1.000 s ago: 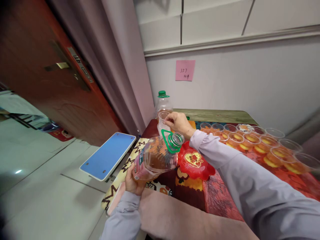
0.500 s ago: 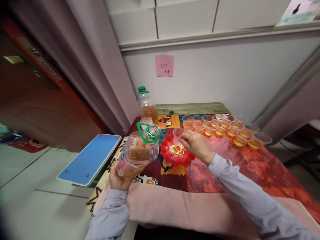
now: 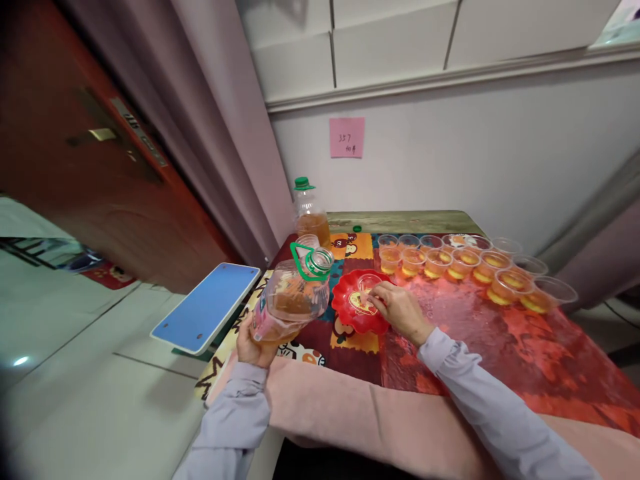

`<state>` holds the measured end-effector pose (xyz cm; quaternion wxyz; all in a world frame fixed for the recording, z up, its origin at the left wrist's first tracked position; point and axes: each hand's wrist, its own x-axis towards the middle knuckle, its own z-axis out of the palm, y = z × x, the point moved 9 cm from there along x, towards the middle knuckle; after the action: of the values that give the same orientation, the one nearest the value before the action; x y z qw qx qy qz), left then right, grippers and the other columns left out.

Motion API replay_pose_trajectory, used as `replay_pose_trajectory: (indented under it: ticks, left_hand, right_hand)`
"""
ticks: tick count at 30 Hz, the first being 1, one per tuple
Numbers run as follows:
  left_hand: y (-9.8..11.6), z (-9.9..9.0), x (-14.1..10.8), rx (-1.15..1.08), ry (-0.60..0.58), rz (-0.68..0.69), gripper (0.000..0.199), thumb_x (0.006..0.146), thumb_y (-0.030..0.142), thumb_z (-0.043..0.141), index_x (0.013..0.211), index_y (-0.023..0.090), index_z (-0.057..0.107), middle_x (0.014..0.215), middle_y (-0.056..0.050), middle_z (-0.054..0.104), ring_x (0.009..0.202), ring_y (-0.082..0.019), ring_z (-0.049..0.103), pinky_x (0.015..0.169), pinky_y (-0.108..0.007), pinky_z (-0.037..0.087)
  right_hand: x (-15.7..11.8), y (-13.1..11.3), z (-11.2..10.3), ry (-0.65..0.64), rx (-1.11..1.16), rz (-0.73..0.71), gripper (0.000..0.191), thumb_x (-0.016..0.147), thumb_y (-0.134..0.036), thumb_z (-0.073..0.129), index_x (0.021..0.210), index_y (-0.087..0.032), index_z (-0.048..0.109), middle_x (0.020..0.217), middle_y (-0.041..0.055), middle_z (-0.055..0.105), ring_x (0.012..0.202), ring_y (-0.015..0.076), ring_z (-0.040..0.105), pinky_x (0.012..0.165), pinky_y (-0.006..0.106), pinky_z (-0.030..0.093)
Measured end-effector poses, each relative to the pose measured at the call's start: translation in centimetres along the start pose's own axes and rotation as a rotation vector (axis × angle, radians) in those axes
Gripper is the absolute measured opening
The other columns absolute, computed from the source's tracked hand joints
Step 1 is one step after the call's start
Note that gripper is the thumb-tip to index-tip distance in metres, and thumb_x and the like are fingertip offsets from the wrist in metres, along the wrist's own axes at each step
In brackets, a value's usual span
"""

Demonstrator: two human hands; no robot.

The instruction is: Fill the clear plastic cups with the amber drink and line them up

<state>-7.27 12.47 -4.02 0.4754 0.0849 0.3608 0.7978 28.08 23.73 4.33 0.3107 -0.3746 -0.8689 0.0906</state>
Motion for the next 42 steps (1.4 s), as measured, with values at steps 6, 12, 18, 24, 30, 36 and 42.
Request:
replay_pose_trajectory:
  ticks: [6, 12, 18, 24, 30, 36, 42]
  left_hand:
    - [0.0, 0.2, -0.3, -0.026, 0.008, -0.005, 0.027, 0.091, 0.037, 0.074, 0.11, 0.022, 0.085, 0.106, -0.009, 0.086, 0.098, -0.027, 0.082, 0.097, -0.044, 0.063]
    - [-0.1, 0.3, -0.4, -0.035, 0.01, -0.009, 0.026, 0.091, 0.036, 0.074, 0.109, 0.021, 0.085, 0.106, -0.009, 0.086, 0.1, -0.028, 0.082, 0.101, -0.046, 0.062]
    - [-0.1, 0.2, -0.5, -0.031, 0.005, -0.016, 0.027, 0.091, 0.037, 0.076, 0.111, 0.02, 0.085, 0.11, -0.012, 0.086, 0.107, -0.032, 0.08, 0.108, -0.049, 0.058]
    - [0.1, 0.2, -0.5, 0.012, 0.014, -0.023, 0.029, 0.094, 0.039, 0.072, 0.109, 0.019, 0.085, 0.112, -0.011, 0.086, 0.104, -0.027, 0.08, 0.103, -0.043, 0.061]
    - [0.5, 0.6, -0.3, 0.11, 0.013, -0.004, 0.031, 0.093, 0.042, 0.072, 0.111, 0.02, 0.085, 0.115, -0.011, 0.086, 0.112, -0.028, 0.079, 0.105, -0.044, 0.06]
    - [1.0, 2.0, -1.0, 0.216, 0.058, -0.005, 0.033, 0.092, 0.042, 0.073, 0.113, 0.02, 0.085, 0.12, -0.011, 0.085, 0.122, -0.031, 0.076, 0.11, -0.047, 0.059]
    - [2.7, 4.4, -2.3, 0.289, 0.132, 0.009, 0.033, 0.085, 0.038, 0.076, 0.11, 0.019, 0.086, 0.118, -0.011, 0.085, 0.121, -0.032, 0.076, 0.103, -0.043, 0.063]
  right_hand:
    - [-0.3, -1.9, -3.5, 0.168, -0.048, -0.008, 0.036, 0.109, -0.047, 0.06, 0.132, -0.025, 0.075, 0.129, 0.0147, 0.08, 0.109, 0.0339, 0.081, 0.086, 0.047, 0.068]
    - [-0.9, -4.4, -5.2, 0.343, 0.376, 0.245, 0.036, 0.103, -0.053, 0.069, 0.131, -0.03, 0.075, 0.109, 0.0111, 0.083, 0.088, 0.0296, 0.082, 0.079, 0.045, 0.07]
    - [-1.1, -7.4, 3.4, 0.298, 0.958, 0.405, 0.068, 0.094, -0.058, 0.079, 0.153, -0.032, 0.06, 0.146, 0.0152, 0.07, 0.116, 0.0324, 0.079, 0.093, 0.049, 0.071]
    - [-0.9, -7.5, 5.8, 0.309, 1.187, 0.43, 0.075, 0.092, -0.051, 0.083, 0.161, -0.037, 0.056, 0.153, 0.0136, 0.066, 0.123, 0.0307, 0.076, 0.094, 0.045, 0.07]
    - [-1.1, -7.4, 6.6, 0.361, 1.306, 0.432, 0.072, 0.093, -0.048, 0.085, 0.159, -0.034, 0.06, 0.153, 0.0138, 0.067, 0.121, 0.0284, 0.076, 0.097, 0.043, 0.067]
    - [-1.5, -7.5, 6.6, 0.377, 1.368, 0.433, 0.066, 0.098, -0.048, 0.08, 0.16, -0.037, 0.06, 0.155, 0.0118, 0.067, 0.103, 0.0234, 0.078, 0.09, 0.041, 0.068]
    - [-1.6, -7.9, 7.0, 0.375, 1.484, 0.519, 0.076, 0.094, -0.052, 0.083, 0.163, -0.038, 0.056, 0.159, 0.0102, 0.062, 0.114, 0.025, 0.075, 0.089, 0.04, 0.071]
